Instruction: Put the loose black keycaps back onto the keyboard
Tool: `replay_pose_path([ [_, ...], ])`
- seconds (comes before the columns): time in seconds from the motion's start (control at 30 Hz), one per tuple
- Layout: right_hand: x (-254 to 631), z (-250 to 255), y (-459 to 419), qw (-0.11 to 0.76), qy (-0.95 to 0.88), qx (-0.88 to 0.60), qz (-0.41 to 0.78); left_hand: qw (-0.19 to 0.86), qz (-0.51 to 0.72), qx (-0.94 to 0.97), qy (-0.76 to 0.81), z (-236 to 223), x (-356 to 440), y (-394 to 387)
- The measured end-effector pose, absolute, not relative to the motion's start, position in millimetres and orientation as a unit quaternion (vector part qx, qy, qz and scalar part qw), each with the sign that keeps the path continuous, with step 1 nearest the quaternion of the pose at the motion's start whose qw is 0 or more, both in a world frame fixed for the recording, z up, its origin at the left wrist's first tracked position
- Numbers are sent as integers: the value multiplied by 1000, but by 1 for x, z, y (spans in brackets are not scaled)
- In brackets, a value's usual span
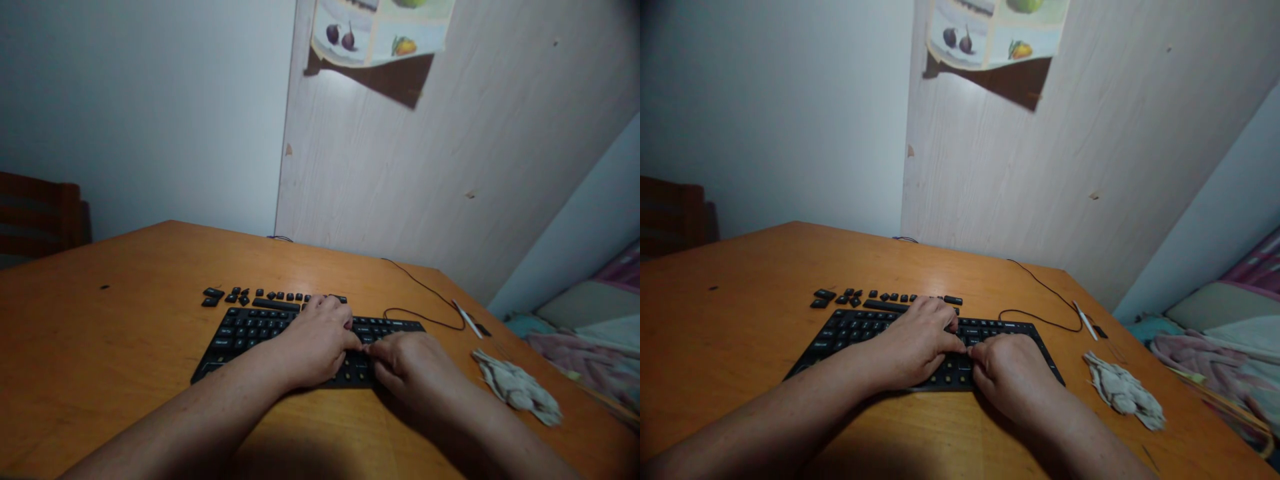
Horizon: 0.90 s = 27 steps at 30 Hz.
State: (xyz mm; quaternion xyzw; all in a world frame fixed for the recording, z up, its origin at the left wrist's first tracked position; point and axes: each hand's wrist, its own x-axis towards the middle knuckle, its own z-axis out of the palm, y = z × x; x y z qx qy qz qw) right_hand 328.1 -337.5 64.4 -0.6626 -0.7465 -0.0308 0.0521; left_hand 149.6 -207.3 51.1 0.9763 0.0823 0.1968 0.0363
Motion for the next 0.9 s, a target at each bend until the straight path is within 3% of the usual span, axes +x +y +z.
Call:
replay_pose_path([
  [0.2, 328, 62, -336, 48, -751, -658, -31, 42, 182, 979, 80, 50, 151, -208],
  [0.43, 331, 68, -336, 96, -730, -674, -54, 54, 272, 953, 119, 56, 146, -193],
  [0.63, 328, 65, -336, 66, -752, -655, -36, 39, 322, 930, 172, 58, 142, -182],
  [0.9, 327, 59, -336, 104, -753, -648, -43, 43, 411, 877, 246, 66, 138, -172],
])
